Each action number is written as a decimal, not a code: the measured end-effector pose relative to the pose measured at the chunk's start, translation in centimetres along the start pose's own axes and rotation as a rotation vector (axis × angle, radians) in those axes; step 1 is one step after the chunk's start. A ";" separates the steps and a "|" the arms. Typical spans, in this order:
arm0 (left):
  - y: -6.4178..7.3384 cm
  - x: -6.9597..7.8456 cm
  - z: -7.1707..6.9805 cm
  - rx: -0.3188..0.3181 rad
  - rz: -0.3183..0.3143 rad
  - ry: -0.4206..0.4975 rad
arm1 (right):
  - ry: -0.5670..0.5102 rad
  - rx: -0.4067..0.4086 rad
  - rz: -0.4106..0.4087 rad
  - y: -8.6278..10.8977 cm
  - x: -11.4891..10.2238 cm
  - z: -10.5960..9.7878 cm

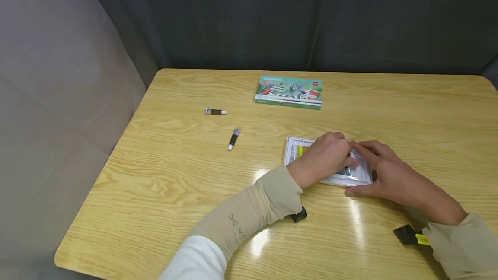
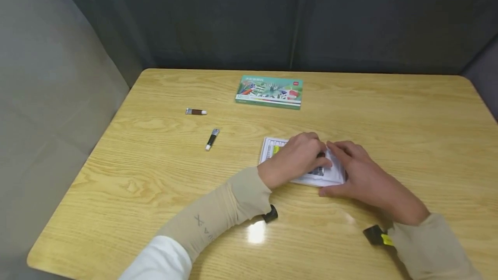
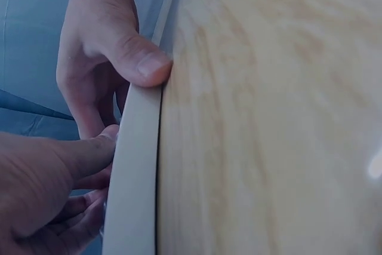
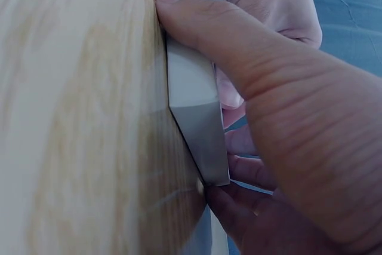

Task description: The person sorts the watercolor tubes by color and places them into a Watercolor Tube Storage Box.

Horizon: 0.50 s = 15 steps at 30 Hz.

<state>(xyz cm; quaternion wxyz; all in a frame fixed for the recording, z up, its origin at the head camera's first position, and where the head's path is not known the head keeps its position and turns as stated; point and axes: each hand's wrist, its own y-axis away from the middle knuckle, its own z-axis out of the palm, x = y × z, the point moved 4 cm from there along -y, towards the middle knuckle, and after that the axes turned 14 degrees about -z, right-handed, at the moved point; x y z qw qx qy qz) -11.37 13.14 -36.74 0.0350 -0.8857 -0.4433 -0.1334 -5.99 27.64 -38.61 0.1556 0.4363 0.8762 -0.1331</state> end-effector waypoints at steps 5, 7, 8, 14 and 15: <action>0.1 0.1 0.0 0.025 0.018 -0.022 | -0.002 0.004 0.001 0.0 0.0 0.0; 0.1 0.1 0.0 0.028 0.017 -0.026 | -0.008 0.001 0.007 0.0 0.0 0.0; 0.1 0.1 0.0 0.028 0.016 -0.029 | -0.010 -0.002 0.010 0.0 0.0 0.0; 0.0 0.0 -0.1 0.014 0.008 -0.032 | -0.013 -0.013 0.019 0.0 0.1 0.1; 0.0 0.0 -0.1 0.011 0.007 -0.030 | -0.014 -0.012 0.019 0.0 0.1 0.1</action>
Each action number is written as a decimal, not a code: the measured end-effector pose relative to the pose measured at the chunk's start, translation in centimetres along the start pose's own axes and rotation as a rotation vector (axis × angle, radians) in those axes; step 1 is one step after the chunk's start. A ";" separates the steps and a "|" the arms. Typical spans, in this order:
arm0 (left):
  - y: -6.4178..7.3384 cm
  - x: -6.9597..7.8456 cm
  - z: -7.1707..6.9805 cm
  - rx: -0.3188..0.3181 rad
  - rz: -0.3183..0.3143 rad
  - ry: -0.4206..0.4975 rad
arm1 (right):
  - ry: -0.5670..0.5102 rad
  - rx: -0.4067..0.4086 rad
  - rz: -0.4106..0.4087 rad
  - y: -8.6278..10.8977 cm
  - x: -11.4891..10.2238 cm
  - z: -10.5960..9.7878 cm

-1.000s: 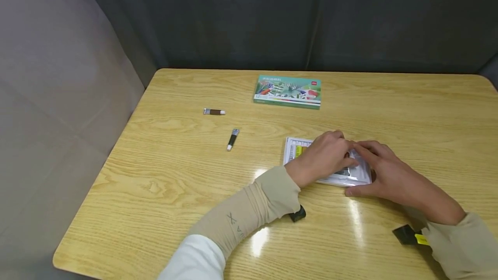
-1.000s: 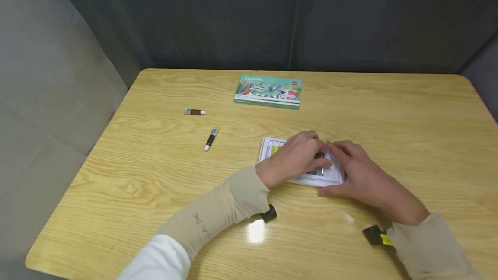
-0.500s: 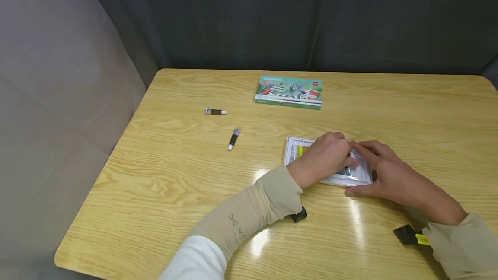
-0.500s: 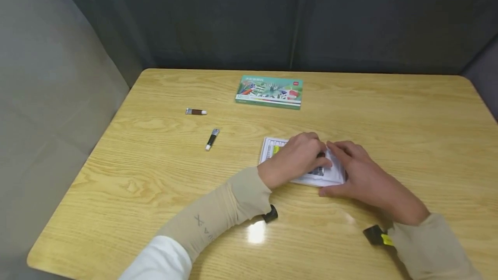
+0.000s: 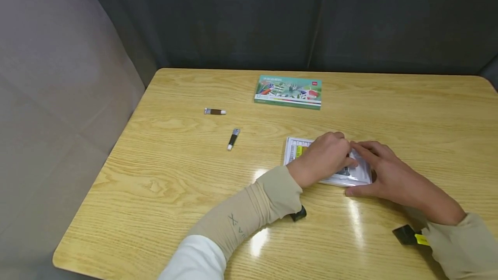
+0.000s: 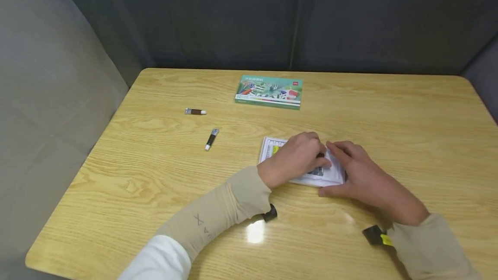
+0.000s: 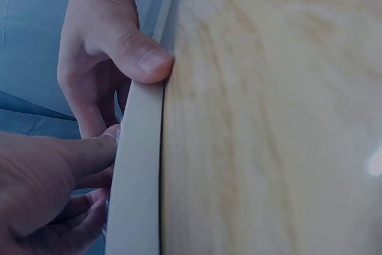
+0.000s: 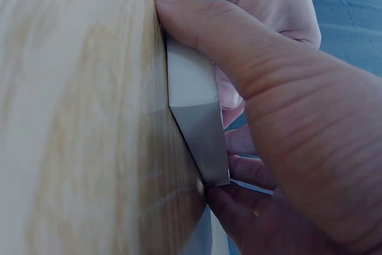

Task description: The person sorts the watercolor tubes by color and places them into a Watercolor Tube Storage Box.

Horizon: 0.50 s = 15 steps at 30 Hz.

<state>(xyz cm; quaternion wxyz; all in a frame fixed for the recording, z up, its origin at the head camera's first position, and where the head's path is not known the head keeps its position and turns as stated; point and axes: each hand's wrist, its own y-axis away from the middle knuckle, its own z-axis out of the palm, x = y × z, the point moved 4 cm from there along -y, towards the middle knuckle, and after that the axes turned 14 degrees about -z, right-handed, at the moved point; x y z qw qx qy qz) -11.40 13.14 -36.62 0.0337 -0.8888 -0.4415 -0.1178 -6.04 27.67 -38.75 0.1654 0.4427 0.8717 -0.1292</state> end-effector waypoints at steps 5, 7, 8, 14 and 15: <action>0.0 0.1 -0.2 -0.015 -0.003 0.006 | -0.006 -0.003 -0.005 0.0 -0.1 -0.1; 0.0 0.1 -0.2 -0.013 -0.003 0.004 | -0.010 -0.009 -0.005 0.0 0.0 -0.1; 0.0 0.1 -0.2 -0.012 -0.003 0.000 | -0.011 -0.009 -0.006 0.0 0.0 -0.1; 0.1 0.3 -0.1 0.017 0.009 -0.043 | -0.014 -0.019 0.006 0.0 -0.1 -0.1; 0.1 0.4 -0.1 0.019 0.011 -0.045 | -0.016 -0.021 0.010 0.0 -0.1 -0.1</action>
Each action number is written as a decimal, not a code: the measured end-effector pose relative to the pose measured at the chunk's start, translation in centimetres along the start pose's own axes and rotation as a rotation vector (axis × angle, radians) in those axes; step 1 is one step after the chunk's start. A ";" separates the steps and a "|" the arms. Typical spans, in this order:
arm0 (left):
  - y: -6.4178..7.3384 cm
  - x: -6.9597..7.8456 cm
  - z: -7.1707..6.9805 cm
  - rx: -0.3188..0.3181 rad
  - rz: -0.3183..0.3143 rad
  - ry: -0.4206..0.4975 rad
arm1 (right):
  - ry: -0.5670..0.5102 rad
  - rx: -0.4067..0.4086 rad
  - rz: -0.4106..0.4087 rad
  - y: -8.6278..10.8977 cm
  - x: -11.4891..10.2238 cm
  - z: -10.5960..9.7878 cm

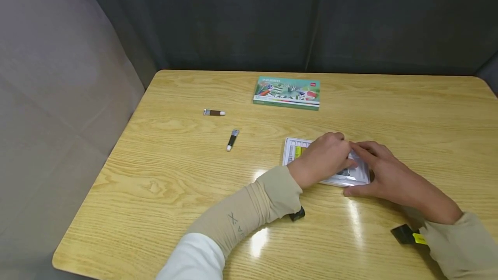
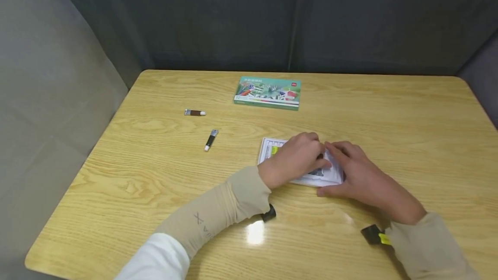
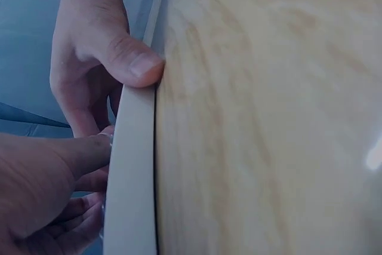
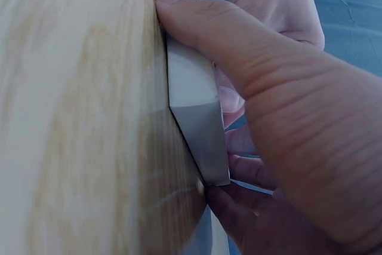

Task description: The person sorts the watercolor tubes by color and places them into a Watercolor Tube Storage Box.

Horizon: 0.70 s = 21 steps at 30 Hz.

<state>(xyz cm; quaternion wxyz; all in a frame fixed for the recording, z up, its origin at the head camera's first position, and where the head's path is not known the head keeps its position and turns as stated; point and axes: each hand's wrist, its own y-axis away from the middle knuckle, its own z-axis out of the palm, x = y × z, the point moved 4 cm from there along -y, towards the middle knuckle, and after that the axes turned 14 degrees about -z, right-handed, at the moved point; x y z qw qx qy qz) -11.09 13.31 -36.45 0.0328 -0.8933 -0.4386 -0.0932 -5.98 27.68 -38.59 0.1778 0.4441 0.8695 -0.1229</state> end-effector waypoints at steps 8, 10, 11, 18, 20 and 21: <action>-0.3 -0.6 -0.3 -0.084 0.033 0.067 | -0.014 -0.008 0.003 0.0 0.0 0.0; -0.4 -0.8 -0.4 -0.124 0.036 0.088 | -0.007 -0.006 0.000 0.0 0.0 0.0; -0.4 -0.9 -0.4 -0.136 0.040 0.093 | -0.004 -0.004 -0.002 0.0 0.1 0.0; -0.5 -1.1 -0.1 -0.138 0.041 0.104 | 0.000 -0.001 -0.002 0.0 0.1 0.0; -0.4 -1.1 -0.1 -0.135 0.036 0.102 | -0.001 -0.002 -0.003 0.0 0.0 0.0; -0.4 -1.1 -0.1 -0.134 0.034 0.103 | 0.000 -0.001 -0.003 0.0 0.0 0.0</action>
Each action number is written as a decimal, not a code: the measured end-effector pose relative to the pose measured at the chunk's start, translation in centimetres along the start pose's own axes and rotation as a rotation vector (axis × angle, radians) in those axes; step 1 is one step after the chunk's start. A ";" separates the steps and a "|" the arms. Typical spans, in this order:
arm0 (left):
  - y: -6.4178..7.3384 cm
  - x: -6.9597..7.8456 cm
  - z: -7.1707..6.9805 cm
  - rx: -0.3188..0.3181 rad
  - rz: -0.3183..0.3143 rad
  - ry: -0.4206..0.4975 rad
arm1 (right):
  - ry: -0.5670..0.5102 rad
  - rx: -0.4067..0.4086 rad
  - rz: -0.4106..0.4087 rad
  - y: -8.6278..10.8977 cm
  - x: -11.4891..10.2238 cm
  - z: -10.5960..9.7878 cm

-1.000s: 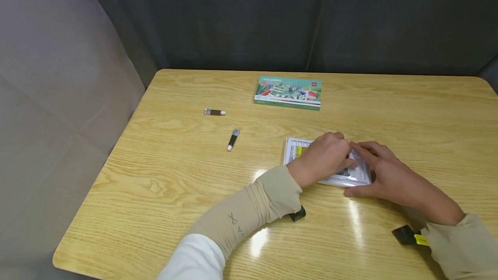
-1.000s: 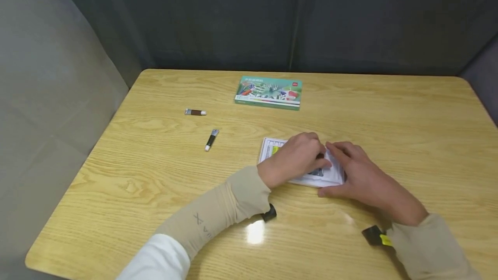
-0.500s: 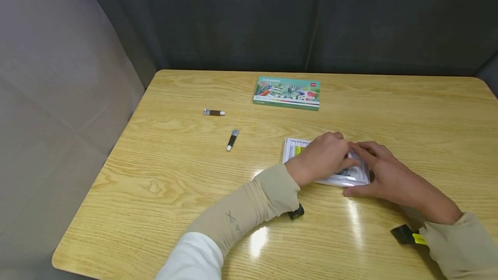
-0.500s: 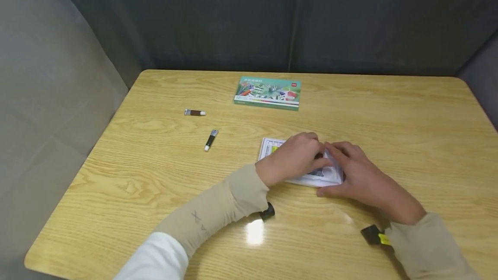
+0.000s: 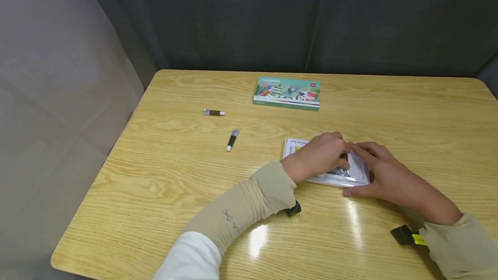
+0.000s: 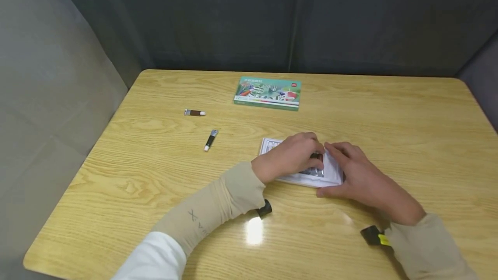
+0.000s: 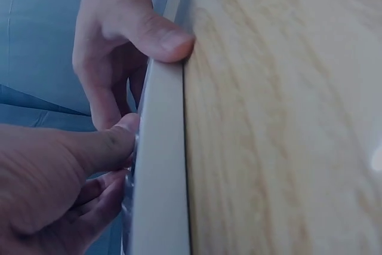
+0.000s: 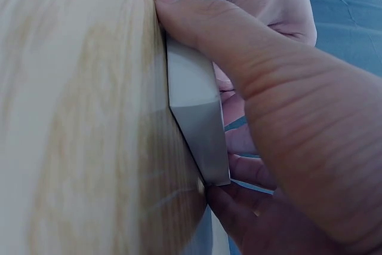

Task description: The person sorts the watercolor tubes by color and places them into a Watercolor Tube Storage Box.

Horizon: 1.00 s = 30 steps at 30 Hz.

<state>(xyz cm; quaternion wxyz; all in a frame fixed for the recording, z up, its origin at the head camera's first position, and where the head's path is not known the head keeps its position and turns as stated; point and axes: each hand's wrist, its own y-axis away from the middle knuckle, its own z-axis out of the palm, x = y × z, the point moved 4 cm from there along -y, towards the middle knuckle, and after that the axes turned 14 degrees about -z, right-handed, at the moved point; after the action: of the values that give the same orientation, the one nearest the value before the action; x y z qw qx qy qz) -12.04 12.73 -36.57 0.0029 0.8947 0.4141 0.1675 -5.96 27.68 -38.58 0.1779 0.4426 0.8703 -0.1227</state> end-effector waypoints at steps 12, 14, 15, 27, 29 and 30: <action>0.6 -2.0 -2.2 -0.038 0.025 0.024 | 0.015 -0.020 0.027 -0.1 -0.1 0.0; 0.7 -2.9 -3.1 -0.014 -0.017 0.018 | 0.022 -0.027 0.037 -0.1 -0.1 0.0; 0.7 -3.4 -3.5 -0.010 -0.041 0.017 | 0.025 -0.032 0.043 -0.1 -0.1 0.1; 1.7 -10.8 -7.2 0.140 -0.226 0.099 | 0.018 -0.059 0.090 0.2 0.0 0.2; 2.3 -12.6 -7.5 0.175 -0.260 0.099 | 0.019 -0.062 0.091 0.2 0.0 0.2; 2.6 -13.4 -7.6 0.190 -0.276 0.102 | 0.019 -0.061 0.090 0.3 0.0 0.2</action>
<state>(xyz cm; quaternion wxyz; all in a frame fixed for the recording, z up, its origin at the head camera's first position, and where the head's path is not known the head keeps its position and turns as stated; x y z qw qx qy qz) -20.45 0.06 -33.04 -0.0795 0.8159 0.5466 0.1708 -5.71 27.75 -38.78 0.1883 0.4768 0.8545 -0.0839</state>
